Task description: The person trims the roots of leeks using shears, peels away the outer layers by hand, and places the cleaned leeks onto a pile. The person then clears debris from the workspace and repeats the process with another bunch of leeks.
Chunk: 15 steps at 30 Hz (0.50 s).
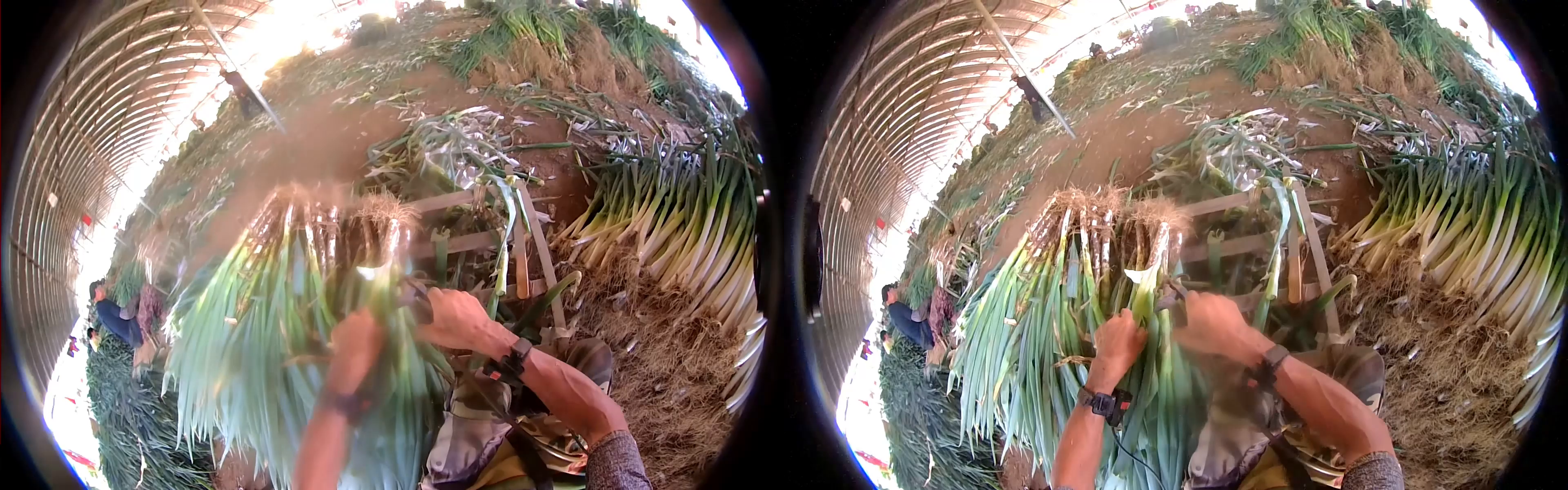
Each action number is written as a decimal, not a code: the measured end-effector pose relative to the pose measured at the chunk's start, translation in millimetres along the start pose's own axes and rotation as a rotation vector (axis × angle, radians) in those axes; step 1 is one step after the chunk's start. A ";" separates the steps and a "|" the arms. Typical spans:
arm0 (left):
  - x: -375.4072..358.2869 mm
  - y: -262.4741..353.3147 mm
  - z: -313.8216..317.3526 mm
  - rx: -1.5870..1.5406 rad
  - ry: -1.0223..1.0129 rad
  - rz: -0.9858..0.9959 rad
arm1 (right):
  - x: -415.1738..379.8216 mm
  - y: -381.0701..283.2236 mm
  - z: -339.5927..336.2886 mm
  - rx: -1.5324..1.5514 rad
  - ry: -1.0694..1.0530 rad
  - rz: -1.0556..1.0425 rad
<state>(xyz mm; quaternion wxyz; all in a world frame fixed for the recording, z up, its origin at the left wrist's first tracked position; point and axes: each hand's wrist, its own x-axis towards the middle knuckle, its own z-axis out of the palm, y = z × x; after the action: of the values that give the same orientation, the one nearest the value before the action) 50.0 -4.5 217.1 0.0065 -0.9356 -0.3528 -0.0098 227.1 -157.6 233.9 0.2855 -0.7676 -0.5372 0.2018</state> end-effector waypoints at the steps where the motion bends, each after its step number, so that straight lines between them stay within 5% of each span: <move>1: 0.4 -0.1 0.8 0.004 0.004 -0.005 | 6.1 2.2 -0.2 -0.001 -0.006 0.005; 15: 8.7 -24.4 16.0 -0.104 -0.006 -0.092 | 41.3 5.1 -15.3 0.028 -0.048 0.109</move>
<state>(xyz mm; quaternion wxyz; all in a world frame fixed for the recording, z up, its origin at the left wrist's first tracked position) 40.7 19.8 201.4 -0.0437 -0.9175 -0.3945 -0.0253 254.2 -123.5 242.1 0.2716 -0.7865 -0.4987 0.2429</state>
